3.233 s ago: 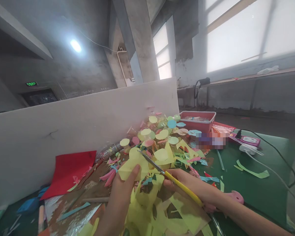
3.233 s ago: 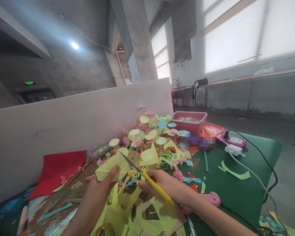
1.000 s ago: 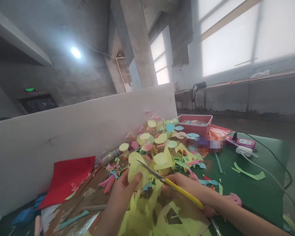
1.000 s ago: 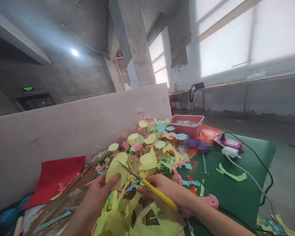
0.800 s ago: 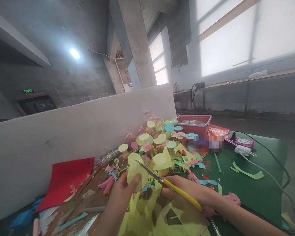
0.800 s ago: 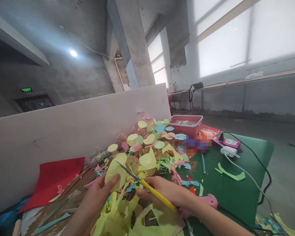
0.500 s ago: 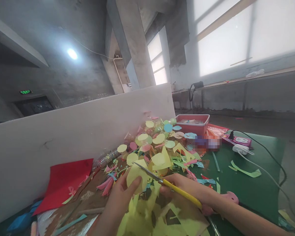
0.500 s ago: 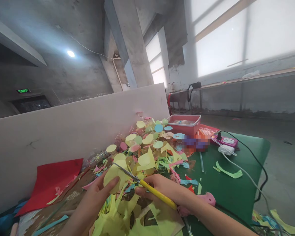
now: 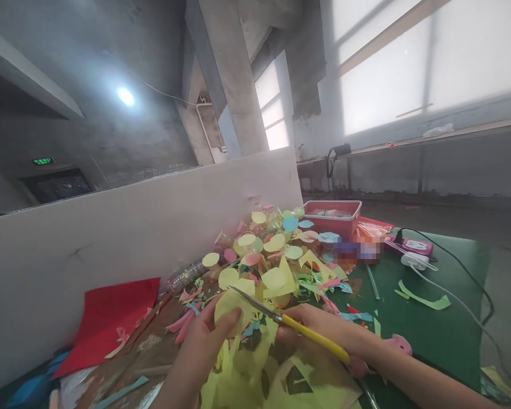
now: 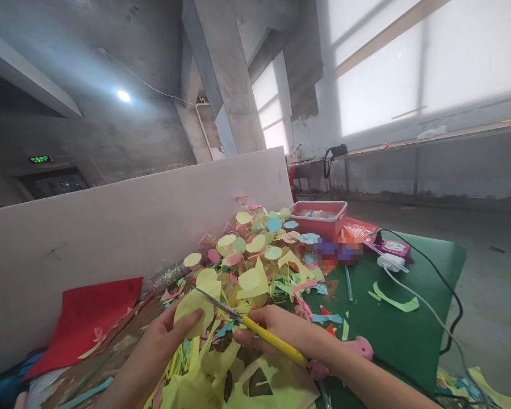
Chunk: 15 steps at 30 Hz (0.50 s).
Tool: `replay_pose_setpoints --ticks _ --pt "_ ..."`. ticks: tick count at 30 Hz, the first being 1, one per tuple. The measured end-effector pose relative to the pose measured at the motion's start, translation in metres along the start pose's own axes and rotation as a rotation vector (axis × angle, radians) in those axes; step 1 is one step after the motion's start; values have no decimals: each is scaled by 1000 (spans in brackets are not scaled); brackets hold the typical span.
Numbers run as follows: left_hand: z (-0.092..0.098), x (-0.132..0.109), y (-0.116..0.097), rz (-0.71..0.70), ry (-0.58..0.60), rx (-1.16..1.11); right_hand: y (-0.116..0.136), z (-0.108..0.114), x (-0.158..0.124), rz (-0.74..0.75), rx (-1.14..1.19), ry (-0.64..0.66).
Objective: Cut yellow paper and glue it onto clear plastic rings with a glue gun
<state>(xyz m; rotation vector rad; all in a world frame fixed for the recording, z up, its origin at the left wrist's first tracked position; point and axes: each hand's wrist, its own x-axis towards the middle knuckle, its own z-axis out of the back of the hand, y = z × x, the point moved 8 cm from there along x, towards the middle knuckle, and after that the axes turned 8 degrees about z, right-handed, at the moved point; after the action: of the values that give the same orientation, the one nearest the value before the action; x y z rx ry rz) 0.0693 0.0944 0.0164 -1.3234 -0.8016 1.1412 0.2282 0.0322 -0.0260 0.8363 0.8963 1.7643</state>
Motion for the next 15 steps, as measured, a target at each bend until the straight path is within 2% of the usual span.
replay_pose_setpoints --ticks 5,9,15 --pt "3 -6 -9 -52 -57 54 -4 1 2 0 -8 -15" --pt "4 -8 -9 -34 -76 92 -2 1 1 -3 33 -6" --pt "1 -7 -4 -16 -54 16 16 -5 -4 129 84 93"
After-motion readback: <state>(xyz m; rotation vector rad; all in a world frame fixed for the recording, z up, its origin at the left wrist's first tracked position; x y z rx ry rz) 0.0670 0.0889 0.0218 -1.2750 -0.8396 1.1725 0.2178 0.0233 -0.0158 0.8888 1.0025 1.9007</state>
